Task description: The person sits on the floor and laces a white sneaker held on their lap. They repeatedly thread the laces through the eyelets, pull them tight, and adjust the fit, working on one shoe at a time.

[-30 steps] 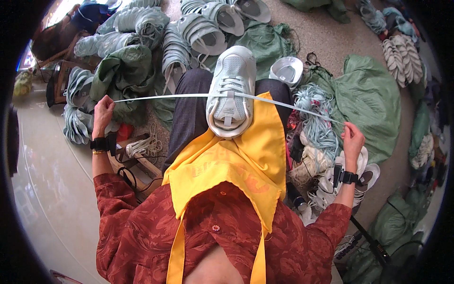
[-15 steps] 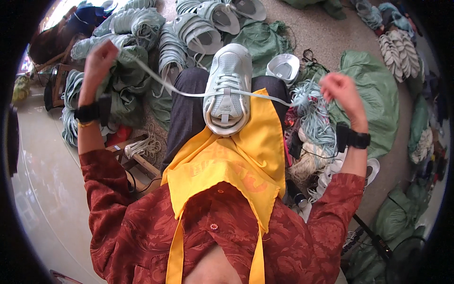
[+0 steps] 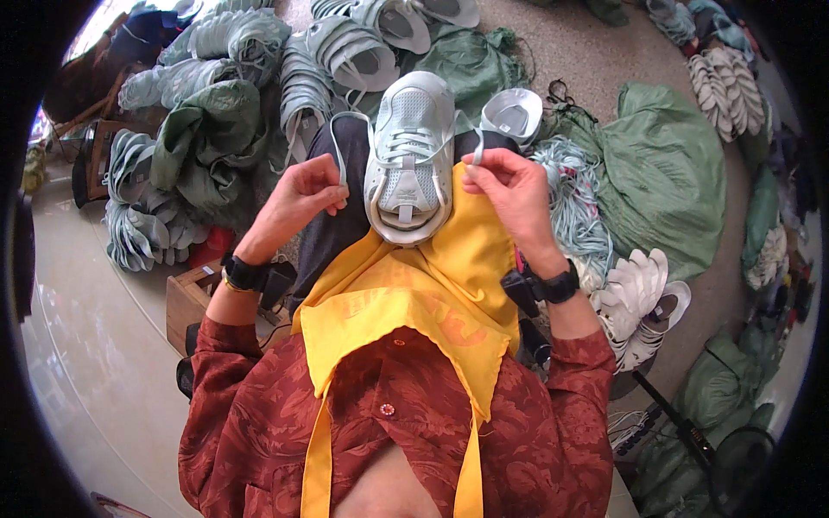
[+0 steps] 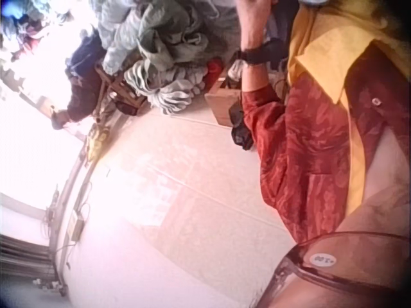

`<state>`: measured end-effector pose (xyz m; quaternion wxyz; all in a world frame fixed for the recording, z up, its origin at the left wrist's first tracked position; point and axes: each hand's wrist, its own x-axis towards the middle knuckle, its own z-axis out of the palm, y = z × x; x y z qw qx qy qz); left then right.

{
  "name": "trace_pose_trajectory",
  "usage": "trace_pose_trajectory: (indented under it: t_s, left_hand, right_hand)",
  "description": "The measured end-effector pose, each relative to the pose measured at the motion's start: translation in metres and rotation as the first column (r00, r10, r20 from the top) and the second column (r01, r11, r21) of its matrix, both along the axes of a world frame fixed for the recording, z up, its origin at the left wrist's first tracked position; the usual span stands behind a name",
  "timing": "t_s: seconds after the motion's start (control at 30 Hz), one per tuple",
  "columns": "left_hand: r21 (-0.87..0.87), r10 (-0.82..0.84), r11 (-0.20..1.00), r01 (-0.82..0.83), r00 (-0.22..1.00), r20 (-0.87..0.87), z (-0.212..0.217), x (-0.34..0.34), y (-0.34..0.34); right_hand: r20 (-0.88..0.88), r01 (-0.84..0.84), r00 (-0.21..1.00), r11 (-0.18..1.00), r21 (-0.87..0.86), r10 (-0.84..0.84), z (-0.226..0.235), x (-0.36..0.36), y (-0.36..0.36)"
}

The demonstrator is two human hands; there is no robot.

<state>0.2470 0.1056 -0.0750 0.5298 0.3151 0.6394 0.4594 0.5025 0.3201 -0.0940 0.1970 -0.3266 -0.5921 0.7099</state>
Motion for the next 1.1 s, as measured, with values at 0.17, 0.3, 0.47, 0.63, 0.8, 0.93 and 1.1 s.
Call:
trace_pose_trajectory:
  t_s: [0.17, 0.3, 0.47, 0.63, 0.8, 0.93, 1.1]
  left_hand:
    - [0.070, 0.103, 0.992, -0.103, 0.995, 0.014, -0.012, 0.009, 0.005]
    - [0.115, 0.151, 0.980, -0.160, 0.986, 0.076, -0.023, 0.011, 0.005]
    - [0.127, 0.161, 0.978, -0.167, 0.985, 0.059, -0.027, 0.015, 0.007]
    - [0.183, 0.234, 0.951, -0.249, 0.967, 0.098, -0.033, 0.021, 0.011]
    - [0.240, 0.306, 0.908, -0.342, 0.936, 0.174, -0.030, 0.032, 0.023]
    - [0.259, 0.334, 0.891, -0.373, 0.925, 0.181, -0.034, 0.035, 0.027]
    - [0.261, 0.336, 0.906, -0.334, 0.941, 0.040, -0.040, 0.034, 0.030]
  right_hand:
    - [-0.033, 0.030, 0.999, 0.999, 0.024, -0.029, -0.009, -0.016, -0.013]
    - [-0.059, 0.074, 0.996, 0.995, 0.066, -0.070, -0.019, -0.019, -0.019]
    - [0.017, 0.085, 0.996, 0.960, 0.266, -0.092, -0.014, -0.023, -0.026]
    - [0.149, -0.053, 0.988, 0.802, 0.595, -0.046, 0.012, -0.031, -0.031]
    - [0.118, -0.001, 0.991, 0.882, 0.471, -0.062, 0.003, -0.024, -0.029]
    - [0.063, 0.048, 0.994, 0.853, 0.519, -0.094, -0.009, -0.025, -0.030]
    - [0.050, 0.094, 0.990, 0.892, 0.443, -0.129, -0.015, -0.025, -0.032]
